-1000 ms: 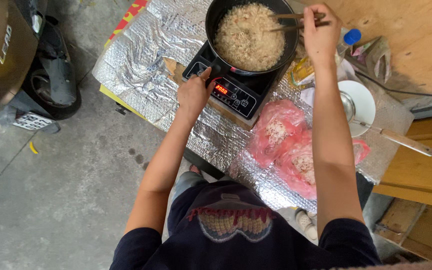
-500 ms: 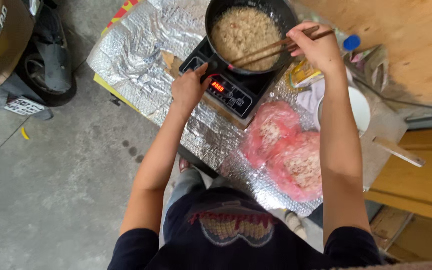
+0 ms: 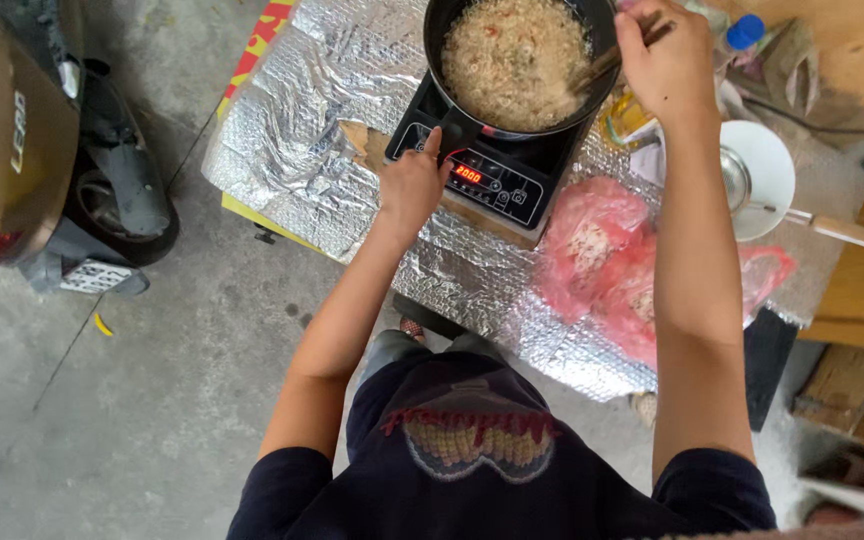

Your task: The person stirs rice in a pan on an induction cooktop using chopsticks. The person occasionally adjusts the cooktop controls while continuing to stir the rice.

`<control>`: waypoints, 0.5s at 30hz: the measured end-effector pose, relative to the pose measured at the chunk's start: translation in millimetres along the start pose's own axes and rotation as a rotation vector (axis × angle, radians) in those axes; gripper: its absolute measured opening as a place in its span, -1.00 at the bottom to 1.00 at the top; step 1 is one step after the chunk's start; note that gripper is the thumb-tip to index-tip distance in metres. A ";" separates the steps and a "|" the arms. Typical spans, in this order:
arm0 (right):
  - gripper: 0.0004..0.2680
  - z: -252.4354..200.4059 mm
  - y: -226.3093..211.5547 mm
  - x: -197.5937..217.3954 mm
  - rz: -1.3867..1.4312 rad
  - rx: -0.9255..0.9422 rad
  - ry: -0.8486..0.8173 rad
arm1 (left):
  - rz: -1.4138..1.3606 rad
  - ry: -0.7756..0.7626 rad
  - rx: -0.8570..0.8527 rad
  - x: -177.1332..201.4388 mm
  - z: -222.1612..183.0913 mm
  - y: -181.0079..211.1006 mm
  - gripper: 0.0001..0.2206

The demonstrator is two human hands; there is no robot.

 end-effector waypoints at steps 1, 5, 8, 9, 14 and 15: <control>-0.85 -1.7 -7.2 -1.5 0.022 -0.026 -0.005 | -0.002 -0.028 0.005 -1.7 0.1 -1.6 -0.44; -0.86 -5.8 -11.6 -6.9 0.560 -0.308 -0.069 | -0.021 -0.118 0.004 -4.9 3.7 -1.6 -0.42; -0.85 -9.8 -8.4 -13.2 0.686 -0.343 -0.152 | -0.057 -0.055 -0.039 -0.5 5.1 0.4 -0.44; -0.85 -12.1 -1.6 -13.9 0.674 -0.377 -0.182 | -0.071 -0.014 -0.059 1.9 3.8 1.1 -0.45; -0.80 -12.0 51.8 -15.6 0.406 -0.536 -0.144 | -0.073 -0.066 0.004 7.1 6.3 2.8 -0.46; -0.79 -5.7 58.3 -26.1 0.292 -0.501 -0.174 | -0.082 -0.062 0.012 10.9 6.7 5.2 -0.47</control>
Point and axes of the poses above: each hand's wrist, its own z-axis towards the middle knuckle, its own x-axis out of the back of the hand, y = z × x, the point moved 6 cm from there along z, towards the middle knuckle, and after that the axes turned 7 degrees about -x, right-handed, at the moved point
